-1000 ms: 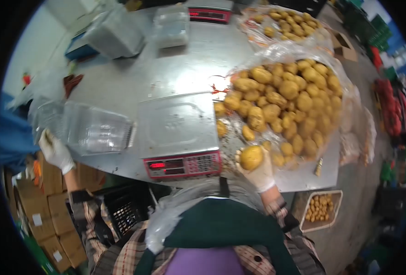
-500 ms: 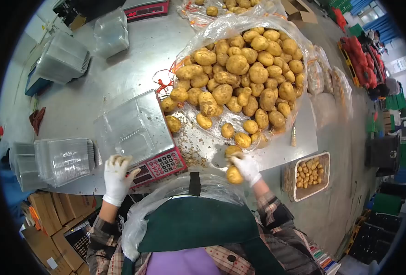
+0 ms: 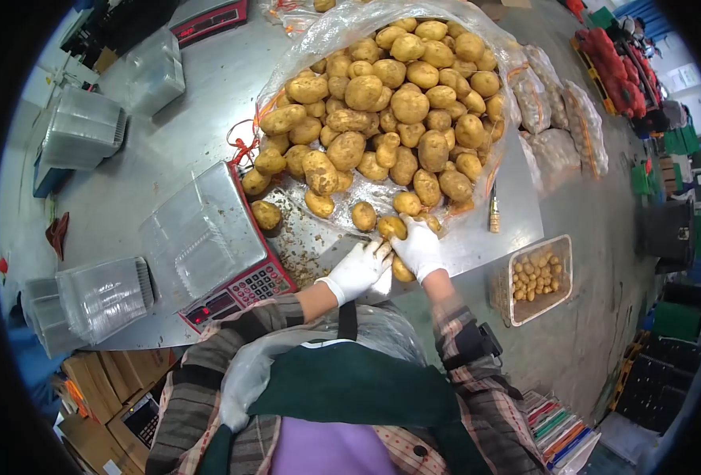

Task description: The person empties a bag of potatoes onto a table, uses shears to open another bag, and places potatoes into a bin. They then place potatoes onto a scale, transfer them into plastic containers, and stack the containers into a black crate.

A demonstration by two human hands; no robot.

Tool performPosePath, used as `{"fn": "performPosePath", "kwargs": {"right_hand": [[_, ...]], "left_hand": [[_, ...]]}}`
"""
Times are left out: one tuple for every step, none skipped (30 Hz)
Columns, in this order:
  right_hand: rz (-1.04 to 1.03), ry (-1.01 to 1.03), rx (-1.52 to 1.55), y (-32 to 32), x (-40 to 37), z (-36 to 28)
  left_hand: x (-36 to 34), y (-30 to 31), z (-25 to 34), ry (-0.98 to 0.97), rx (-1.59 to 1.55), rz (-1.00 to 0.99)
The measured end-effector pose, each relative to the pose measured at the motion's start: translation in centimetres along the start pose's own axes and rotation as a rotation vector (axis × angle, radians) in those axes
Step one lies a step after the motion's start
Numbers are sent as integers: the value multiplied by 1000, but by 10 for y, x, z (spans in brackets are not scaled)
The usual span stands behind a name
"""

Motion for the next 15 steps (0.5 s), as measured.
{"fn": "performPosePath", "kwargs": {"right_hand": [[-44, 6, -7, -3, 6, 1], [-91, 12, -12, -7, 10, 2], [-199, -48, 39, -10, 14, 0], [-219, -25, 43, -13, 17, 2], [-237, 3, 47, -18, 23, 8], [-255, 34, 51, -21, 28, 10], [-246, 30, 79, -21, 27, 10], [-267, 16, 154, -21, 28, 10], [-290, 2, 230, -19, 28, 8], [-322, -9, 303, -20, 28, 8], [-315, -41, 415, -31, 37, 24], [-310, 25, 500, -37, 44, 30], [-371, -103, 797, -34, 36, 24], [-435, -239, 1087, -31, 27, 15], [-467, -253, 1239, -30, 24, 8]], "left_hand": [[2, -6, -4, 14, -5, 19], [3, -15, -9, 26, -53, 3], [3, -16, -14, 40, -103, -15], [1, -16, -18, 57, -151, -31], [-7, -9, -24, 98, -287, 20], [-18, -5, -36, 252, -502, 41], [-34, -4, -45, 409, -715, 64], [-51, -5, -56, 565, -925, 89], [-67, -13, -57, 779, -1637, 47], [-78, -5, -56, 845, -1952, 80], [-84, 13, -56, 813, -2069, 160], [-88, 37, -58, 770, -2181, 243], [-93, 51, -58, 742, -2259, 254], [-97, 62, -58, 708, -2337, 270], [-101, 69, -58, 669, -2415, 288]]}}
Point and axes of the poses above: each hand's wrist, its own x-axis towards the middle knuckle, its own y-axis out of the back of the hand, z = x × y, the point moved 8 cm from there along x, towards the middle knuckle, and after that the axes turned 8 degrees about x, right-handed, at the moved point
